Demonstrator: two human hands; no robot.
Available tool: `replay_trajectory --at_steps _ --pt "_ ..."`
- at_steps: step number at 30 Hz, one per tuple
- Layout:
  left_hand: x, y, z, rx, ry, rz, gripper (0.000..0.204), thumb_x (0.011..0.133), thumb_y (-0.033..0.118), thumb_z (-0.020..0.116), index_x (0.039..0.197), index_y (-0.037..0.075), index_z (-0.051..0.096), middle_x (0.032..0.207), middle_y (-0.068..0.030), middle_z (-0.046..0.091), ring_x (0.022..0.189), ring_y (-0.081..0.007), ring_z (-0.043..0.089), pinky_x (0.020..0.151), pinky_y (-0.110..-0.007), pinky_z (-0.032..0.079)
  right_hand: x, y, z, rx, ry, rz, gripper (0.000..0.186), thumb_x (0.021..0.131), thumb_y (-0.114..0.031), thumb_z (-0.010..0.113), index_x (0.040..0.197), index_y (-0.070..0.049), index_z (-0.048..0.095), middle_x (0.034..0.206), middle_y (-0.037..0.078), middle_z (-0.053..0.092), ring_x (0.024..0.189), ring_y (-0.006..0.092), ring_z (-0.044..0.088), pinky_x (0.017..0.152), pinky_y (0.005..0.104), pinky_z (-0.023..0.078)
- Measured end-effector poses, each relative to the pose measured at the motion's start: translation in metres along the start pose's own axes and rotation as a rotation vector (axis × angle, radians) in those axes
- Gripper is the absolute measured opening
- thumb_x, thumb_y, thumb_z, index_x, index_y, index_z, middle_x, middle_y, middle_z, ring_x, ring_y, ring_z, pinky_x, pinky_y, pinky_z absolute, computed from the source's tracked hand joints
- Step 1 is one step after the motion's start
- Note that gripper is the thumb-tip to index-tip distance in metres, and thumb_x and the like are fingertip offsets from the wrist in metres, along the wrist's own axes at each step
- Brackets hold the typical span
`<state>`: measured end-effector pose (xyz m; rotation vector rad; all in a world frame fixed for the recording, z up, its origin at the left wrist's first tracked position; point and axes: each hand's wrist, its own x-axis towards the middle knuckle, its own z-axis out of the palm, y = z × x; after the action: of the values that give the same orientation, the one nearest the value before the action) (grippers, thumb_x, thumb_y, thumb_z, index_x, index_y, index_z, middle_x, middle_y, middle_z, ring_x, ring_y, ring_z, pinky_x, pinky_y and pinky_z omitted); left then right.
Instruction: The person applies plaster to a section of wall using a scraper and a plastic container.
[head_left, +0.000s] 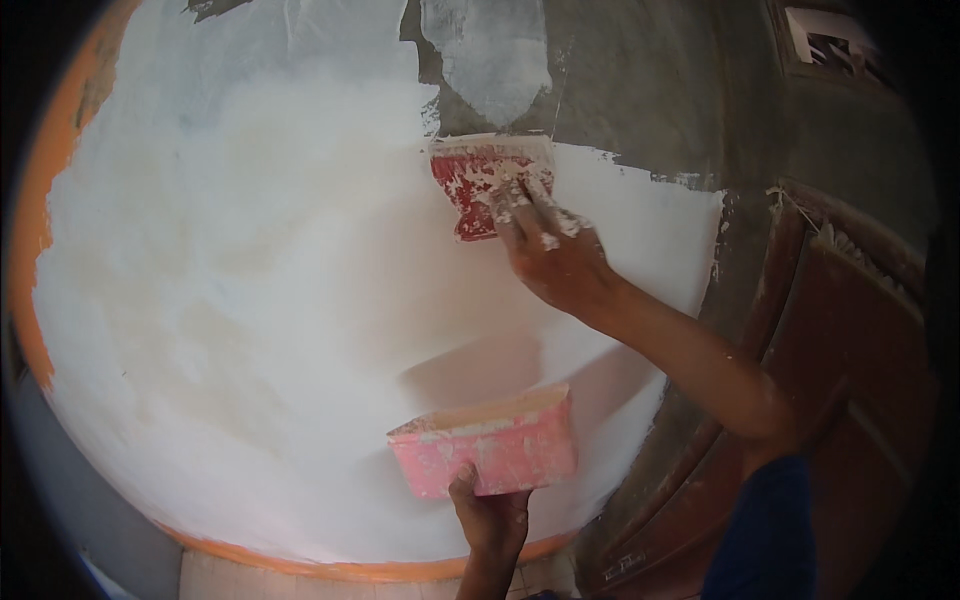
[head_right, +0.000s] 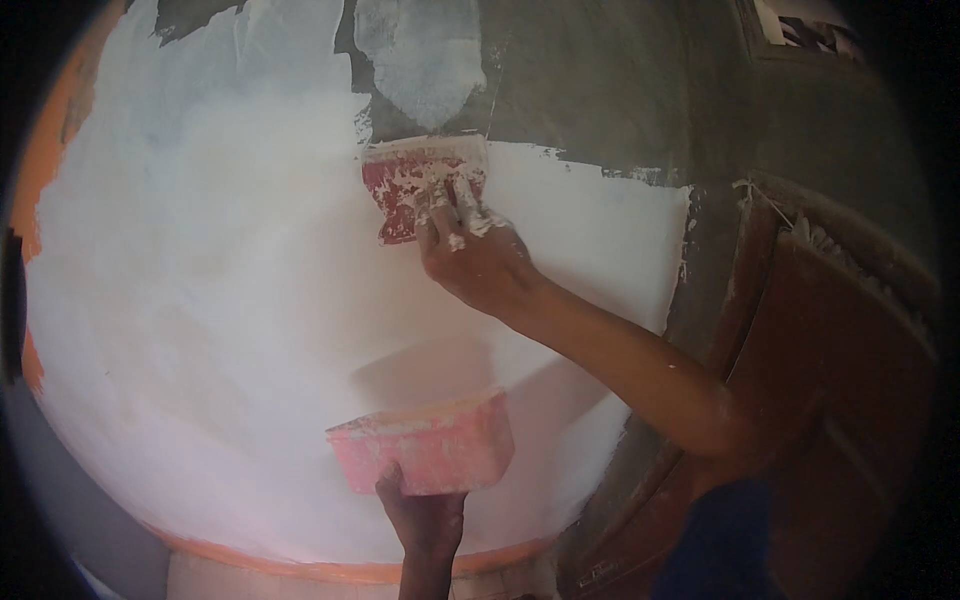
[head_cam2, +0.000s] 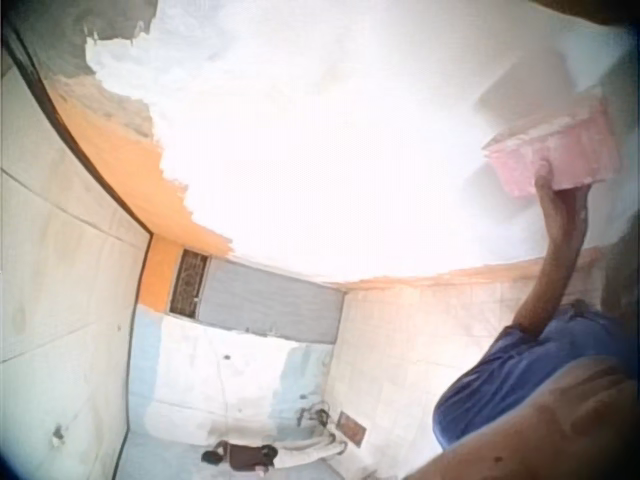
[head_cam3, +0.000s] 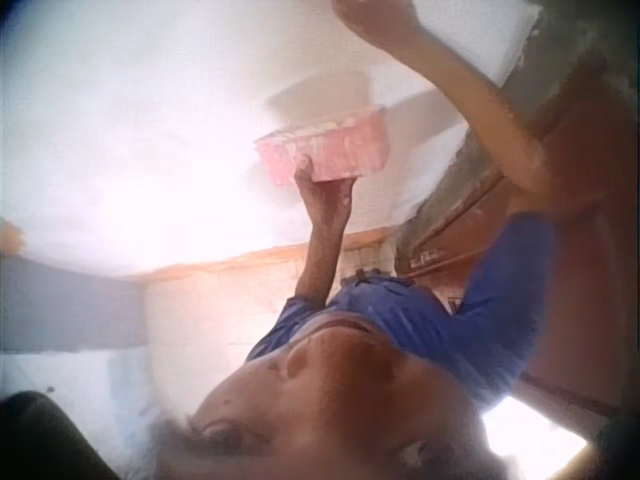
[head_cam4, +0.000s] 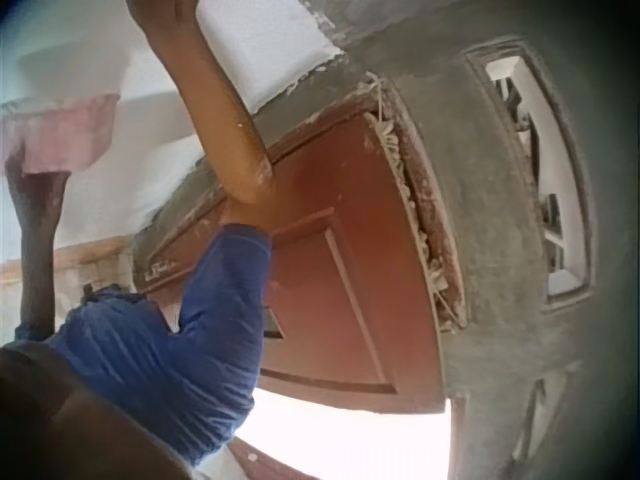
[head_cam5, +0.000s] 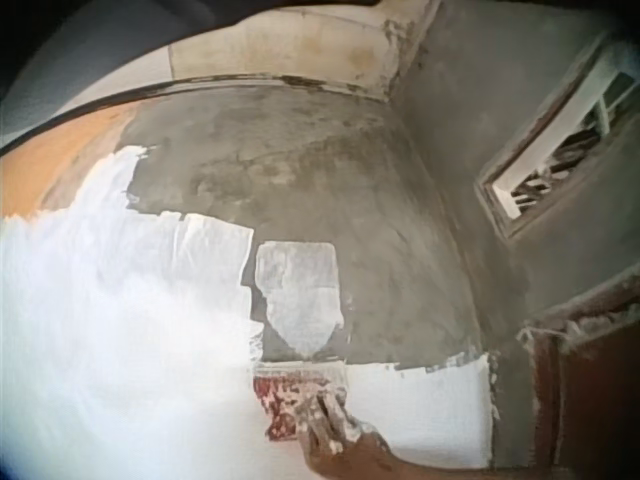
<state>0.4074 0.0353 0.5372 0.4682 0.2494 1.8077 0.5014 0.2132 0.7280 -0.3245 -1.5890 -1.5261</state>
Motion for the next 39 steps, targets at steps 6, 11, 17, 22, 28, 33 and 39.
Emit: replay_trajectory --at_steps 6,11,17,22,28,33,39 --pt "-0.003 -0.007 -0.006 -0.072 0.027 0.022 0.06 0.075 0.032 0.056 0.124 0.007 0.031 0.118 -0.0114 0.042 0.109 -0.0293 0.045 0.086 -0.046 0.045 0.058 0.098 -0.011 -0.097 -0.15 0.366 0.029 0.073 -0.011 0.052 0.102 -0.008 0.056 0.082 0.012 0.06 0.065 0.0256 0.061 0.048 0.038 0.047" --pt "0.0 -0.004 -0.01 -0.132 0.043 0.034 0.059 0.074 0.027 0.058 0.123 0.006 0.032 0.118 -0.0118 0.043 0.108 -0.0299 0.047 0.088 -0.047 0.045 0.033 0.043 0.031 -0.194 -0.263 0.244 0.025 0.067 -0.005 0.054 0.091 -0.003 0.059 0.085 0.011 0.06 0.077 0.0254 0.062 0.05 0.0404 0.049" --pt "0.005 0.001 -0.01 -0.107 0.07 0.021 0.059 0.073 0.027 0.058 0.122 0.007 0.033 0.117 -0.0112 0.044 0.11 -0.0293 0.046 0.088 -0.046 0.044 0.004 -0.009 -0.003 0.013 -0.114 0.175 0.032 0.063 -0.009 0.059 0.095 -0.009 0.061 0.084 0.005 0.058 0.086 0.0207 0.06 0.056 0.0348 0.051" --pt "0.009 -0.003 -0.018 -0.11 0.03 0.058 0.062 0.071 0.028 0.06 0.123 0.007 0.033 0.117 -0.0099 0.044 0.111 -0.0284 0.044 0.089 -0.046 0.042 0.062 0.076 0.004 -0.245 -0.172 0.414 0.032 0.065 -0.012 0.058 0.096 -0.017 0.061 0.089 0.007 0.058 0.078 0.0214 0.06 0.057 0.0366 0.049" --pt "0.011 -0.009 -0.024 -0.056 0.051 0.079 0.065 0.07 0.03 0.061 0.124 0.008 0.032 0.116 -0.0099 0.044 0.109 -0.0277 0.045 0.09 -0.045 0.042 0.105 0.143 0.013 -0.113 -0.017 0.357 0.023 0.069 -0.016 0.057 0.09 -0.007 0.059 0.083 0.012 0.061 0.076 0.0265 0.06 0.063 0.041 0.048" --pt "0.015 -0.01 -0.026 -0.085 0.063 0.106 0.065 0.07 0.029 0.061 0.124 0.007 0.032 0.116 -0.0095 0.044 0.109 -0.0268 0.046 0.09 -0.043 0.043 0.037 0.089 0.021 -0.027 -0.054 0.21 0.04 0.061 -0.007 0.06 0.1 -0.014 0.059 0.094 0.008 0.057 0.082 0.0243 0.059 0.063 0.0392 0.05" --pt "0.012 -0.012 -0.024 -0.095 0.056 0.077 0.065 0.071 0.03 0.062 0.124 0.007 0.032 0.116 -0.0094 0.045 0.107 -0.0264 0.048 0.088 -0.041 0.045 0.027 0.091 0.006 0.068 0.137 0.231 0.026 0.067 -0.009 0.056 0.093 -0.009 0.057 0.09 0.007 0.057 0.076 0.0264 0.06 0.059 0.0397 0.05"
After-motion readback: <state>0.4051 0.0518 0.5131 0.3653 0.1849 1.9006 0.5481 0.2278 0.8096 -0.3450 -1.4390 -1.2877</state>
